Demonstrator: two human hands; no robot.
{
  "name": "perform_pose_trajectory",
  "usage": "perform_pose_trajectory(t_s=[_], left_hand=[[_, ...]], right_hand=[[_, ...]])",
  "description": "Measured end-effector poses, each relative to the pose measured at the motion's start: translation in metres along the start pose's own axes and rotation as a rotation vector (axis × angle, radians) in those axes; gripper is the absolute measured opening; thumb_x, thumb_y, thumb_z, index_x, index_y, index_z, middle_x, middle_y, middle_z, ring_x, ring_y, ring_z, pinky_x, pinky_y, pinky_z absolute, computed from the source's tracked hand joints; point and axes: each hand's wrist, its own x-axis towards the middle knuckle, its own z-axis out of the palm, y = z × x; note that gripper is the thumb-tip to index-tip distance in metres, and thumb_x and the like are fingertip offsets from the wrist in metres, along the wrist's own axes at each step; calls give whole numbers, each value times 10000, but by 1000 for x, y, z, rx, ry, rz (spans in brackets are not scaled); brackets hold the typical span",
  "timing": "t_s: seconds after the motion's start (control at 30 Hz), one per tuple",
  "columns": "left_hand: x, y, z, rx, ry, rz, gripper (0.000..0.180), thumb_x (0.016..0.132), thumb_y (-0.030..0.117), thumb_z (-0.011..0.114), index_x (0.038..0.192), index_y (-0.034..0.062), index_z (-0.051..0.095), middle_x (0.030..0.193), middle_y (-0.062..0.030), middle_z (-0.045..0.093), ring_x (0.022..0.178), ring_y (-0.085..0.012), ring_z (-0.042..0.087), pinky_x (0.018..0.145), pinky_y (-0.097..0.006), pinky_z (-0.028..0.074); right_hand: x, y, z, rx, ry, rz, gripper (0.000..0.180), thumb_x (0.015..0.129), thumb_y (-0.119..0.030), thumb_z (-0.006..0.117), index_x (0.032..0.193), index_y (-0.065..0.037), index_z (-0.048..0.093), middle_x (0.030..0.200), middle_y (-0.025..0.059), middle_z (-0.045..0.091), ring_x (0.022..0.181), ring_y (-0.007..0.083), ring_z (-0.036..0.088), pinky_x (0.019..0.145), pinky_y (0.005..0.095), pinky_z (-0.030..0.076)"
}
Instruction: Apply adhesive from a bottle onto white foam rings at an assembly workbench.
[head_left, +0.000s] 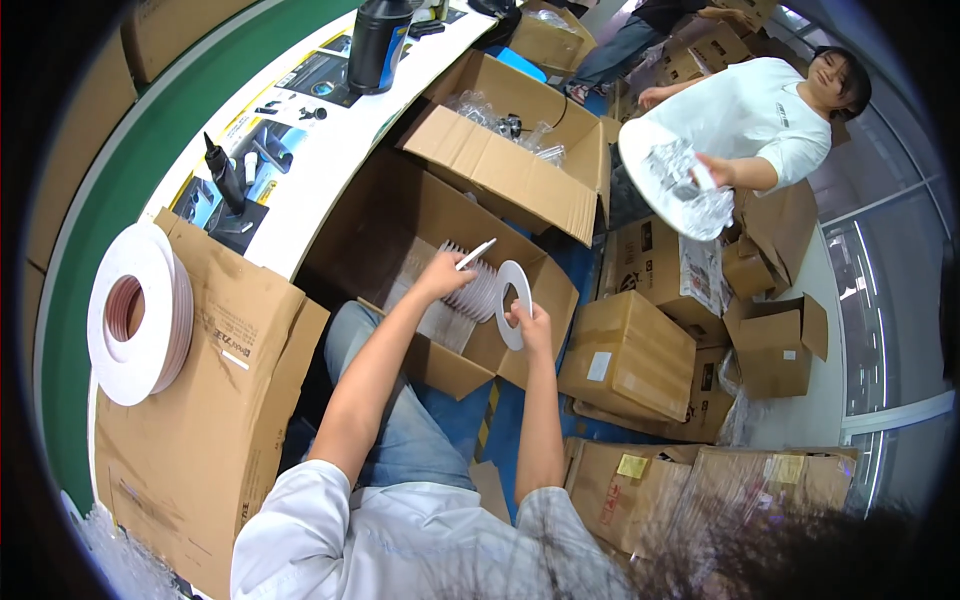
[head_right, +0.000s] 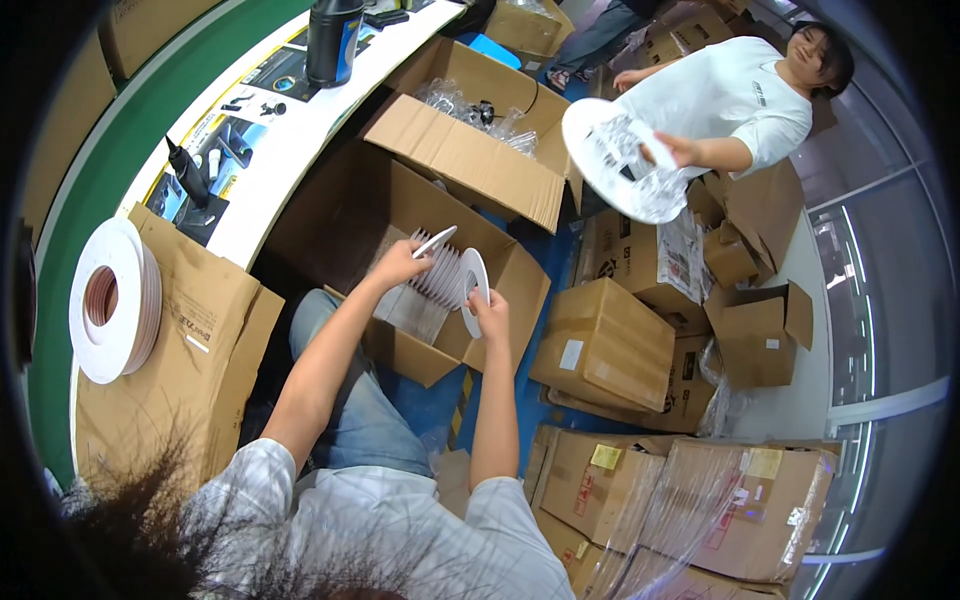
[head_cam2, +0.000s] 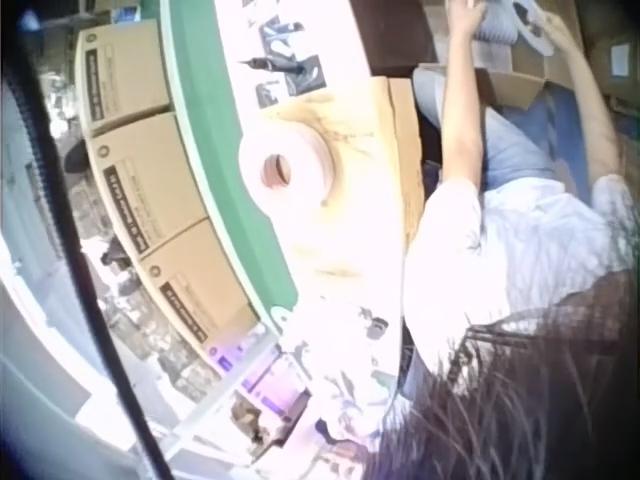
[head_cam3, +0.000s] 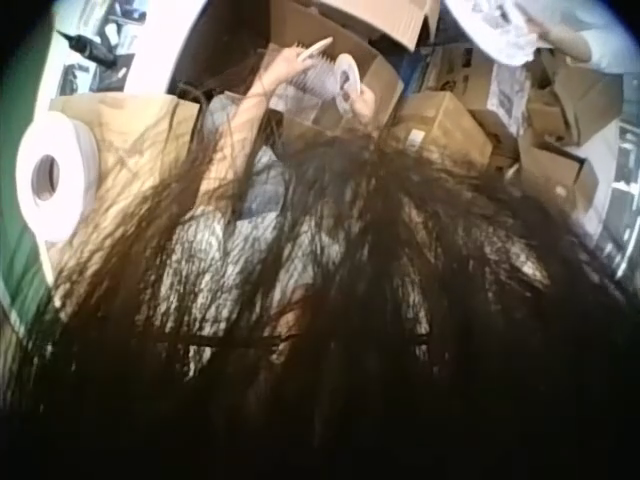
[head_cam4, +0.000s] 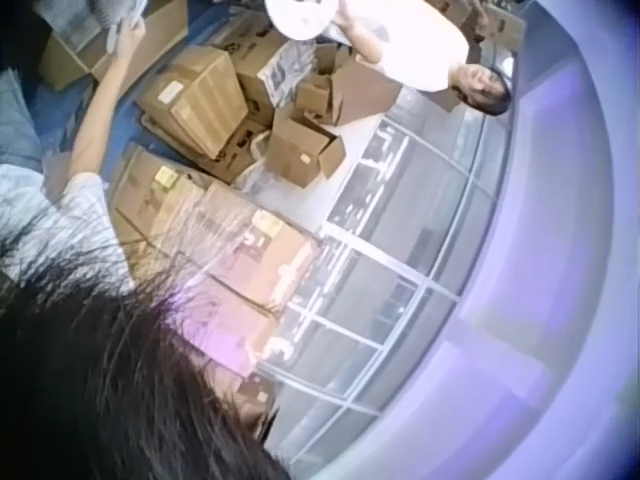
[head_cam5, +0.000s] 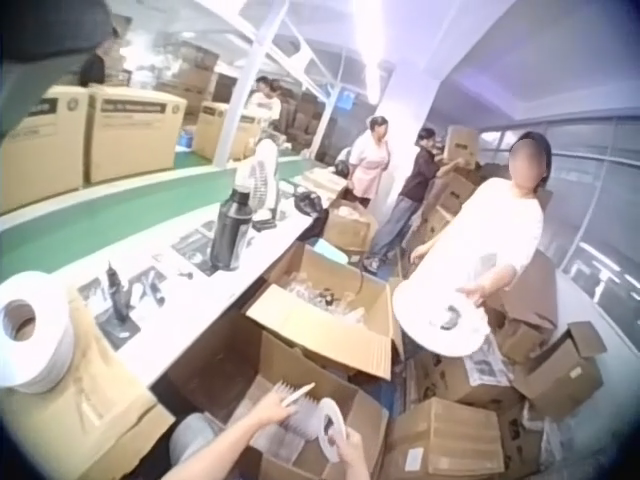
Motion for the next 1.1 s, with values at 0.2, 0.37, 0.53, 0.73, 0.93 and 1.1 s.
perform_pose_trajectory(t_s=[0.2, 0.37, 0.53, 0.73, 0.93, 1.1], left_hand=[[-7, 0, -10, -28, -40, -53, 182, 784, 139, 733, 876, -2, 663, 645, -51, 631, 540, -97, 587, 490, -272, 455], [-10, 0, -5, 70, -38, -17, 191, 773, 162, 723, 870, 1, 685, 623, -49, 630, 553, -103, 592, 513, -280, 461], [-13, 12, 1, 147, -82, -13, 187, 765, 178, 708, 849, 11, 711, 631, -49, 642, 565, -108, 593, 540, -281, 465], [-17, 5, -8, 235, -86, -1, 206, 741, 204, 731, 831, 18, 717, 625, -64, 648, 561, -120, 607, 542, -288, 473], [-15, 7, 26, -220, -196, -186, 420, 860, 365, 707, 1006, -27, 677, 840, -102, 708, 739, -161, 681, 636, -286, 512], [-15, 8, 55, -676, -124, -295, 397, 906, 350, 668, 1065, -11, 626, 925, -100, 684, 793, -172, 668, 716, -320, 545]], right_hand=[[-13, 0, 10, 295, 39, -359, 194, 857, -104, 645, 1026, -39, 577, 781, 33, 587, 684, 129, 566, 722, 291, 494], [-18, 16, 8, 113, 32, -268, 190, 876, -170, 618, 1009, -49, 555, 736, -2, 535, 637, 72, 489, 582, 227, 405], [-24, 5, -6, 40, 96, -360, 220, 928, -257, 563, 1009, -54, 533, 702, -17, 470, 605, 64, 415, 557, 226, 356], [-51, -69, 8, -268, 581, -700, 222, 815, -146, 640, 927, -7, 507, 691, 56, 526, 604, 153, 518, 570, 304, 438], [-37, -53, 40, -712, 484, -518, 273, 803, -214, 652, 985, -22, 584, 781, 197, 632, 712, 352, 629, 652, 435, 484], [-21, -6, 55, -674, 280, -572, 259, 794, -178, 655, 974, -3, 593, 851, 230, 664, 806, 395, 655, 718, 448, 514]])
